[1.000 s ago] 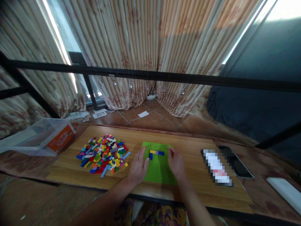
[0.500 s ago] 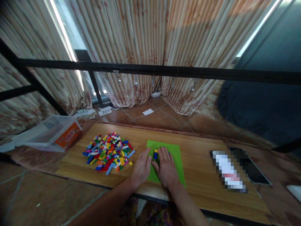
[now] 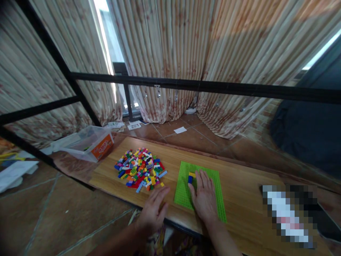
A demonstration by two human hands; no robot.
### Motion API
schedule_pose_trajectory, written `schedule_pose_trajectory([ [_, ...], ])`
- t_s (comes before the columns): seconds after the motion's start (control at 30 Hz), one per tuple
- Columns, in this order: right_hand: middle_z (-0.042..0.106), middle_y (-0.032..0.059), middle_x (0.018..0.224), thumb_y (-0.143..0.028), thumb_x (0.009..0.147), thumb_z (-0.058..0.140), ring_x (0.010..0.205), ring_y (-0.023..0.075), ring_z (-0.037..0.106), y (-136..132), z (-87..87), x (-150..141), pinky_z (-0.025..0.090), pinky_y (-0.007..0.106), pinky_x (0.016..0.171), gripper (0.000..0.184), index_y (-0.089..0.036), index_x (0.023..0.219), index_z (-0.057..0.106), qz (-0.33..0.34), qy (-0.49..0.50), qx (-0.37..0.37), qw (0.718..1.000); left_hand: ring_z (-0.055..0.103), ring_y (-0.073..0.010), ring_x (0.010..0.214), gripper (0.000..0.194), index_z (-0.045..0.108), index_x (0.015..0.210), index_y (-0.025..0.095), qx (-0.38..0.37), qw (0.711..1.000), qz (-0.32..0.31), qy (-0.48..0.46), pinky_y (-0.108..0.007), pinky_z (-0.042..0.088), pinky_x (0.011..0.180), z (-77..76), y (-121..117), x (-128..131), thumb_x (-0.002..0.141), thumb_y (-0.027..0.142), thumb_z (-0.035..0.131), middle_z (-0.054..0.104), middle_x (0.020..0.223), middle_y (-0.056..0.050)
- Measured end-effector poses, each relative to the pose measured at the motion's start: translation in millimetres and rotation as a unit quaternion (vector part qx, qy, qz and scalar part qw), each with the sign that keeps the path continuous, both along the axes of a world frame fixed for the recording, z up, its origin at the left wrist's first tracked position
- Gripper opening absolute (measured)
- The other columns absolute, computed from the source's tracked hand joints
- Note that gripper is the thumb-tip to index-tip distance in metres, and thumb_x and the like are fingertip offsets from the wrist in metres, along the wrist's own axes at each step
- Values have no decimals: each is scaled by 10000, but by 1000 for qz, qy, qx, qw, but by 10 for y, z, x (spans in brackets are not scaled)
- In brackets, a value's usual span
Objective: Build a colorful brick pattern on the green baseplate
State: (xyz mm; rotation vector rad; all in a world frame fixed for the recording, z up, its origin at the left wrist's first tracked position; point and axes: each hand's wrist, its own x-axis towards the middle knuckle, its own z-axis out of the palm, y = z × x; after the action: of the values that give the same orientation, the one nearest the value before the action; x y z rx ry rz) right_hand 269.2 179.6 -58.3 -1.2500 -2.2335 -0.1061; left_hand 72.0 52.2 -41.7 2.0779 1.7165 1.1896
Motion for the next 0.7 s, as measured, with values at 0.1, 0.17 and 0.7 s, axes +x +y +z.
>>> schedule_pose_trajectory([
  [0.1, 555, 154, 1317, -391, 947, 414, 1237, 285, 478, -193, 96, -236, 389, 484, 1029, 430, -151, 1284, 526, 31, 33, -16, 999, 535, -226, 1202, 467, 461, 1345, 201, -4, 997, 79, 17, -427, 472, 1022, 12, -159, -290, 884, 125, 460, 584, 1283, -102],
  [0.17, 596, 122, 1256, -334, 940, 435, 1181, 262, 515, -356, 124, -455, 419, 455, 995, 367, -180, 1252, 553, 64, 47, -43, 996, 569, -223, 1138, 431, 491, 1312, 202, 3, 992, 125, 29, -417, 494, 986, 0, -207, -449, 887, 131, 467, 613, 1213, -96],
  [0.7, 636, 89, 1058, -223, 920, 440, 978, 235, 559, -550, 129, -1333, 436, 398, 864, 310, -245, 1144, 654, 133, 64, -126, 981, 581, -213, 902, 178, 637, 1017, 199, 0, 989, 145, 38, -378, 528, 804, -37, -40, -642, 888, 178, 516, 615, 971, -79],
])
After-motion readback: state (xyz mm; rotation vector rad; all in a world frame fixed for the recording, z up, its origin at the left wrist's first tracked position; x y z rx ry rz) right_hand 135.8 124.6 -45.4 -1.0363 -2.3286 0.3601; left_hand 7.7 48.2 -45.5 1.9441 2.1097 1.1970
